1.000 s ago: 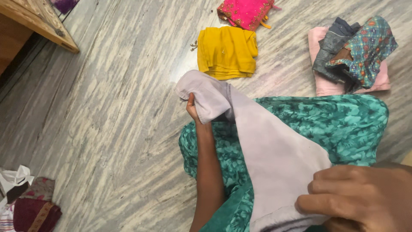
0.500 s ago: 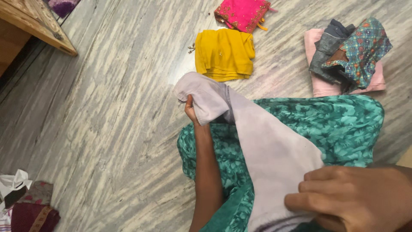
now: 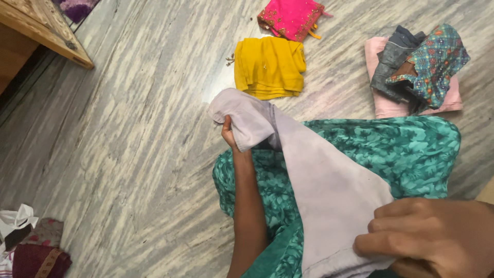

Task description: The person sits on the floor and folds several garments one by one, including a patterned top, a light purple garment, a yellow garment, and a pink drawstring pouch. Each item is smoothed, folded into a compact shape, and placed into a growing stack.

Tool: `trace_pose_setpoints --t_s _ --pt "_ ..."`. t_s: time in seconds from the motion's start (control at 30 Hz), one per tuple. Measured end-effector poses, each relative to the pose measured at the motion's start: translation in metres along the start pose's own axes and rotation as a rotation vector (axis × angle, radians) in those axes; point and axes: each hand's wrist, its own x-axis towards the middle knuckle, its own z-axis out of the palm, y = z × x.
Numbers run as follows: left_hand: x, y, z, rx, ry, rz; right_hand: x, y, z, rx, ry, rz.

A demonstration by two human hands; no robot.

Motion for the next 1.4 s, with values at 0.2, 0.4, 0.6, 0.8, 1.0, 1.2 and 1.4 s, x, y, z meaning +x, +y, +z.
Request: trace_pose_setpoints --t_s 0.2,0.4,0.6,0.8,1.0,1.2,1.4 --pt "-0.002 -0.003 0.007 0.008 0.008 0.011 0.005 0.005 0.002 0.050 -0.078 -0.018" --pt "-0.005 -0.002 0.001 0.002 0.008 0.002 -0.002 0.002 0.001 -0.029 -0.001 -0.012" --pt "-0.002 -0.001 0.001 0.002 0.002 0.000 0.004 0.005 0.001 0.039 -0.081 -0.014" --pt "0.001 -0.002 -0.001 -0.005 -0.002 -0.002 0.002 0.005 0.002 0.023 -0.050 -0.006" --pt "0.002 0.000 -0.004 -0.011 -0.002 -0.013 -0.003 0.005 -0.001 -0.040 -0.029 -0.066" --pt "0.004 0.001 -0.006 0.014 0.030 0.011 0.007 -0.002 0.008 -0.195 0.062 -0.025" --pt "0.004 0.001 -0.008 0.023 0.039 0.017 0.002 0.006 0.001 -0.039 0.066 -0.098"
